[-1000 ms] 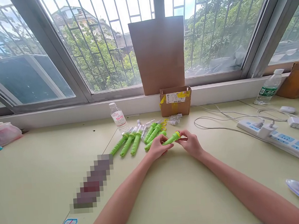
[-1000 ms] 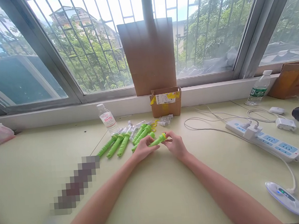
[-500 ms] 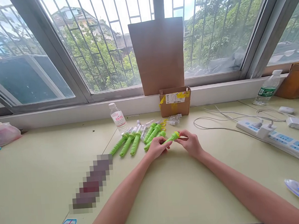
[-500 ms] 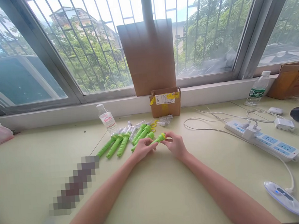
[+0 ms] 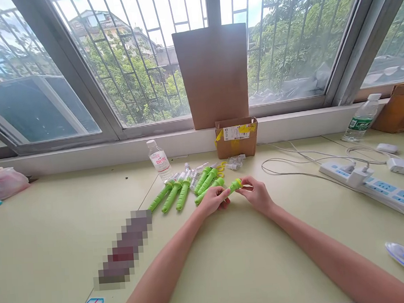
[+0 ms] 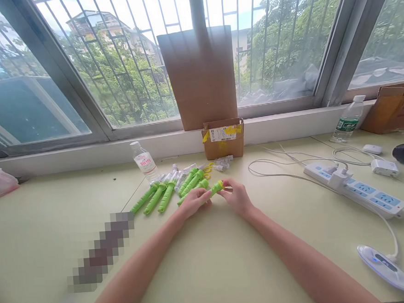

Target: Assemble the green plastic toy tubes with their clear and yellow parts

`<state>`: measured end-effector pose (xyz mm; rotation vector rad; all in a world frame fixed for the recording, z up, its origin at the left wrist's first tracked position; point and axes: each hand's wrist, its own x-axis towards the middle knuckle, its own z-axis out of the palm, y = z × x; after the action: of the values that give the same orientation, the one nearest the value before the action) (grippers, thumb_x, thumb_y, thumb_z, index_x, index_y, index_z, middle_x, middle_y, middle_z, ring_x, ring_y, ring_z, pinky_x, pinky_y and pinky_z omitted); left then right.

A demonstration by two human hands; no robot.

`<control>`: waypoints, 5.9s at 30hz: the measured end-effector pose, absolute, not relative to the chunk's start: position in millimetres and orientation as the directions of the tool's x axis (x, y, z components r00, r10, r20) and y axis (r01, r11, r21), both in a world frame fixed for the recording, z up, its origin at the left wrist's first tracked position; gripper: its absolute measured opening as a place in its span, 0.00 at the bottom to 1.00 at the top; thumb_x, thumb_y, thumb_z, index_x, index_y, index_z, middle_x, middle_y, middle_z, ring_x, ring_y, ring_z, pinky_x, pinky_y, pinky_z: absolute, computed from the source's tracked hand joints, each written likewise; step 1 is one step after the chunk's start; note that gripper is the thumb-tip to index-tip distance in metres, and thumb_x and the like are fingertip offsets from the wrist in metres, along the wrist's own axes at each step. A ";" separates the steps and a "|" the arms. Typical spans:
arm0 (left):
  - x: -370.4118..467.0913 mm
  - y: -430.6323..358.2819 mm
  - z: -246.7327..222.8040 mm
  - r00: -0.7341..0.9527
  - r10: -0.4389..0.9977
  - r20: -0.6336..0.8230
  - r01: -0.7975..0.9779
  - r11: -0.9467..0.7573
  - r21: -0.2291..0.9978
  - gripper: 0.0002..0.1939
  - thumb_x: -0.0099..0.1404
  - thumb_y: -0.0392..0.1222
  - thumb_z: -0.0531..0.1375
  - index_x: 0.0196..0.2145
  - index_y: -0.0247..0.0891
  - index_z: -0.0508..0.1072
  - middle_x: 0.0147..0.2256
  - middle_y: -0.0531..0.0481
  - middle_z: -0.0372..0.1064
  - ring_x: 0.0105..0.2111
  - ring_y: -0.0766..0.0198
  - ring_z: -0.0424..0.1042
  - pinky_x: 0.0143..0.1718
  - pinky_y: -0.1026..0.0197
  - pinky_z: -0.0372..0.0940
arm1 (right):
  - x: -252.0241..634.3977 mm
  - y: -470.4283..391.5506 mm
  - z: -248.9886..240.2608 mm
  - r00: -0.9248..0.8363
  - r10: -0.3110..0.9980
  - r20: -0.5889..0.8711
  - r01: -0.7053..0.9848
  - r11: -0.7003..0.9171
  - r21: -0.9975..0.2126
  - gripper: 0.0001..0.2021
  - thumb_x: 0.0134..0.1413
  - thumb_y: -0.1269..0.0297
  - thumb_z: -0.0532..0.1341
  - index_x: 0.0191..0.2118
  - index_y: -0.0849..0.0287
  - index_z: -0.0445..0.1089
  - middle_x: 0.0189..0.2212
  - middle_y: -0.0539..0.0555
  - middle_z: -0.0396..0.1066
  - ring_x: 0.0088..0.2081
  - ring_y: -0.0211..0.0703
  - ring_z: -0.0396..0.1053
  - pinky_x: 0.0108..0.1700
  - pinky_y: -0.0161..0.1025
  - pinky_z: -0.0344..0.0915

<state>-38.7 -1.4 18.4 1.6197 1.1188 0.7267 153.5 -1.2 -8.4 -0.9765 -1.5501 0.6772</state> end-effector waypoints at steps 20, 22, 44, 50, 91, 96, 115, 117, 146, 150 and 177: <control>-40.0 -0.3 25.8 0.443 0.889 -0.121 0.364 -0.055 0.930 0.29 0.62 0.67 0.49 0.31 0.35 0.69 0.19 0.54 0.65 0.13 0.71 0.60 0.16 0.66 0.55 | 153.0 -1.4 -8.8 -0.074 0.850 0.522 0.205 0.525 -0.826 0.14 0.51 0.52 0.63 0.35 0.56 0.63 0.41 0.56 0.73 0.44 0.48 0.73 0.46 0.51 0.75; -40.9 -1.6 26.8 0.432 0.895 -0.109 0.377 -0.069 0.924 0.26 0.60 0.66 0.52 0.35 0.37 0.67 0.19 0.56 0.65 0.12 0.72 0.58 0.15 0.67 0.52 | 152.2 -2.4 -8.8 -0.062 0.854 0.517 0.200 0.518 -0.832 0.14 0.51 0.52 0.63 0.34 0.56 0.63 0.42 0.57 0.73 0.44 0.49 0.74 0.45 0.51 0.75; -42.4 -0.3 24.2 0.453 0.877 -0.163 0.329 0.006 0.944 0.23 0.59 0.64 0.55 0.32 0.38 0.65 0.28 0.48 0.74 0.19 0.67 0.68 0.19 0.65 0.58 | 153.7 -0.4 -9.0 -0.128 0.858 0.497 0.249 0.513 -0.822 0.10 0.50 0.59 0.63 0.35 0.56 0.63 0.39 0.54 0.72 0.44 0.46 0.72 0.47 0.50 0.74; -42.2 -2.0 28.4 0.477 0.865 -0.159 0.347 -0.019 0.938 0.24 0.60 0.64 0.53 0.30 0.38 0.64 0.24 0.51 0.70 0.17 0.70 0.63 0.18 0.67 0.55 | 151.7 -2.1 -8.0 -0.129 0.856 0.500 0.223 0.516 -0.827 0.12 0.48 0.59 0.64 0.34 0.55 0.61 0.43 0.57 0.72 0.48 0.49 0.71 0.46 0.50 0.74; -41.4 -1.0 27.0 0.452 0.884 -0.118 0.314 -0.034 0.949 0.23 0.57 0.62 0.58 0.29 0.35 0.70 0.26 0.49 0.72 0.20 0.70 0.68 0.19 0.68 0.60 | 152.2 -3.7 -8.2 -0.110 0.848 0.519 0.219 0.530 -0.819 0.13 0.50 0.54 0.63 0.34 0.55 0.62 0.43 0.57 0.73 0.49 0.51 0.71 0.46 0.53 0.74; -40.3 -3.4 27.3 0.413 0.905 -0.103 0.330 -0.043 0.943 0.20 0.54 0.56 0.64 0.31 0.36 0.68 0.24 0.53 0.69 0.20 0.69 0.67 0.20 0.67 0.62 | 151.3 -3.3 -9.2 -0.096 0.844 0.527 0.202 0.535 -0.821 0.13 0.51 0.53 0.63 0.32 0.55 0.62 0.45 0.57 0.73 0.46 0.49 0.73 0.47 0.53 0.74; -41.5 -3.6 28.5 0.418 0.902 -0.112 0.318 -0.030 0.947 0.20 0.56 0.57 0.62 0.29 0.36 0.68 0.30 0.48 0.74 0.21 0.68 0.70 0.20 0.68 0.62 | 153.5 -3.6 -6.4 -0.125 0.850 0.512 0.226 0.526 -0.820 0.15 0.48 0.52 0.64 0.33 0.56 0.63 0.40 0.55 0.73 0.43 0.47 0.73 0.46 0.51 0.74; -41.7 -3.1 28.6 0.422 0.899 -0.117 0.321 -0.028 0.947 0.20 0.56 0.58 0.61 0.30 0.36 0.69 0.30 0.48 0.74 0.22 0.69 0.70 0.20 0.68 0.62 | 153.2 -4.0 -7.1 -0.117 0.851 0.513 0.220 0.526 -0.822 0.14 0.48 0.52 0.64 0.32 0.56 0.62 0.40 0.55 0.73 0.42 0.47 0.74 0.47 0.51 0.74; -34.2 -1.0 13.5 0.255 0.962 0.100 0.241 -0.163 0.957 0.19 0.50 0.53 0.67 0.28 0.35 0.69 0.23 0.55 0.65 0.19 0.71 0.65 0.16 0.69 0.58 | 155.2 -1.9 -3.8 -0.015 0.864 0.504 0.195 0.497 -0.846 0.15 0.47 0.52 0.65 0.30 0.56 0.63 0.35 0.55 0.73 0.46 0.51 0.72 0.47 0.51 0.74; -35.9 -2.3 15.8 0.271 0.961 0.059 0.245 -0.128 0.961 0.19 0.52 0.54 0.66 0.29 0.35 0.70 0.22 0.54 0.65 0.19 0.69 0.67 0.17 0.68 0.60 | 157.5 -0.1 -5.1 -0.091 0.839 0.536 0.252 0.540 -0.803 0.14 0.48 0.54 0.65 0.34 0.56 0.63 0.41 0.56 0.71 0.43 0.47 0.72 0.48 0.52 0.73; -40.3 0.7 20.2 0.372 0.928 -0.015 0.233 -0.077 0.969 0.21 0.56 0.58 0.62 0.31 0.35 0.70 0.25 0.50 0.71 0.17 0.71 0.66 0.18 0.66 0.62 | 154.8 -2.5 -6.8 -0.039 0.813 0.581 0.281 0.567 -0.775 0.14 0.49 0.51 0.64 0.31 0.55 0.63 0.40 0.57 0.74 0.43 0.49 0.73 0.44 0.52 0.75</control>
<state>-40.3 0.7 20.2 1.5657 1.0731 0.8164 154.8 -2.5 -6.8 -0.9445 -1.6025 0.5538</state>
